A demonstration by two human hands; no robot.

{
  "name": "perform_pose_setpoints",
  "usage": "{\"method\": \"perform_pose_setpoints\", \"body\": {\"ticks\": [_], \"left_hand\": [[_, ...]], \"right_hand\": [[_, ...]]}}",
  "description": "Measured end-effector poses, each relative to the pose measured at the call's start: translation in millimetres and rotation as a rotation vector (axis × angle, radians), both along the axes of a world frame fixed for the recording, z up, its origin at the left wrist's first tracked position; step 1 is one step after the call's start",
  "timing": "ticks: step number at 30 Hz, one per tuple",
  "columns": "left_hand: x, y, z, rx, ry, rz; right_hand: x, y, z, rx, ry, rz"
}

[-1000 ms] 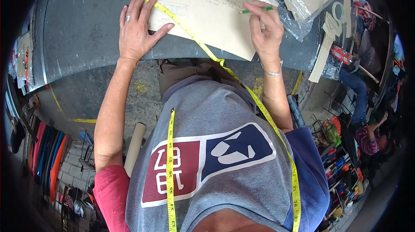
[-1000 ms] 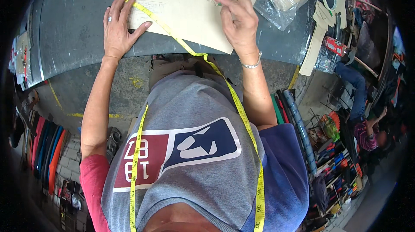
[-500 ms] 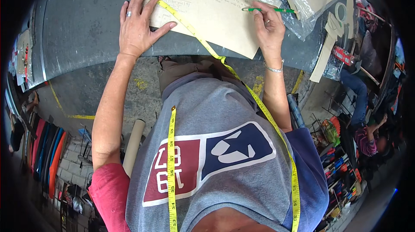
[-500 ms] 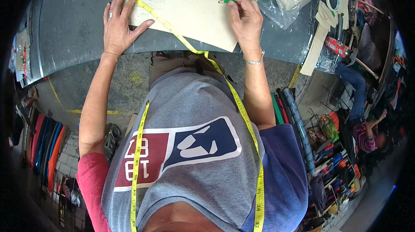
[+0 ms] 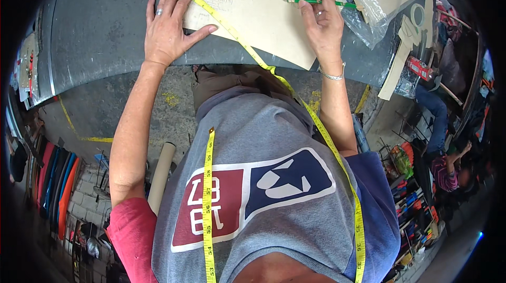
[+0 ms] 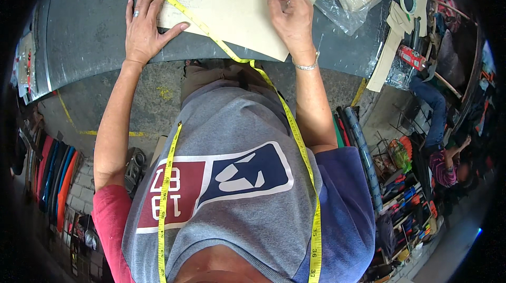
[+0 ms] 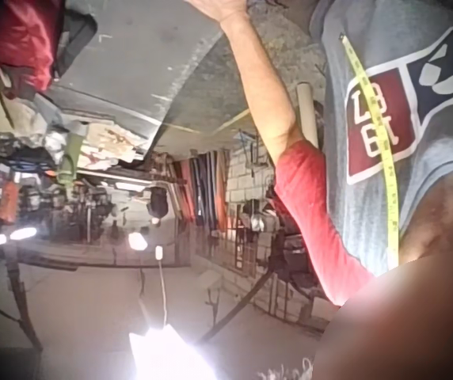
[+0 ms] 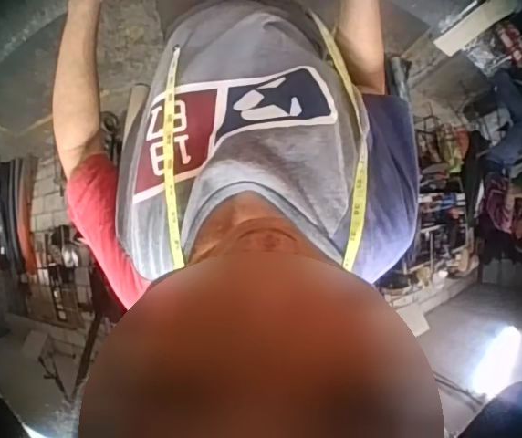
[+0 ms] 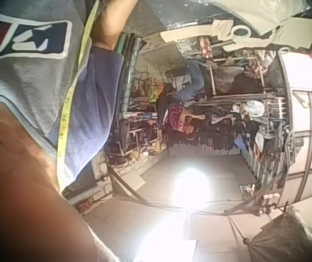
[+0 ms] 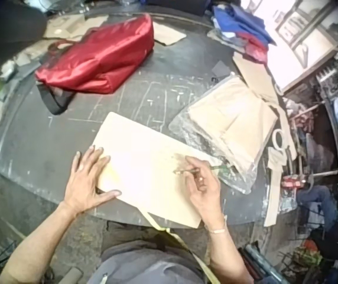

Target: The recorder measures a pink bag and a paper pattern using a measuring tape and writes notes with a pencil.

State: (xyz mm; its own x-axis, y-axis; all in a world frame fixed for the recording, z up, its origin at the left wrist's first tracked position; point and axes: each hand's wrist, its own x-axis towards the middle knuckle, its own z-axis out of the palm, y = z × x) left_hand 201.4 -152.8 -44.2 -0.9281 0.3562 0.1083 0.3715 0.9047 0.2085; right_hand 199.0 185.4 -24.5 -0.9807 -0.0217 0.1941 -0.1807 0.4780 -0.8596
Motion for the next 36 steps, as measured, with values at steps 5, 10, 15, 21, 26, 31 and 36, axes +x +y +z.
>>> {"method": "perform_pose_setpoints", "body": {"ticks": [5,10,15,21,26,31,36], "left_hand": [[-0.9,0.3,-0.5,0.009,0.0,0.003],[0.0,-0.8,-2.0,0.012,0.006,0.008],[-1.7,-0.9,-5.6,0.001,0.033,-0.004],[0.0,-3.1,-7.2,-0.012,0.044,-0.002],[-0.5,-0.7,-6.1,0.004,0.02,0.001],[-0.9,-1.0,-4.8,0.01,0.03,0.0],[-1.3,-0.3,-3.3,0.021,0.059,-0.032]], "right_hand": [[-13.0,-11.6,2.9,-0.148,-0.102,0.045],[-26.2,-14.9,0.8,-0.052,-0.111,0.172],[-32.9,-18.8,2.5,0.003,-0.073,0.235],[-32.3,-22.7,25.6,0.004,-0.194,0.254],[-31.1,-21.4,32.9,-0.002,-0.254,0.245],[-33.5,-22.8,21.2,-0.03,-0.193,0.27],[-30.8,-22.1,25.7,-0.046,-0.273,0.276]]}}
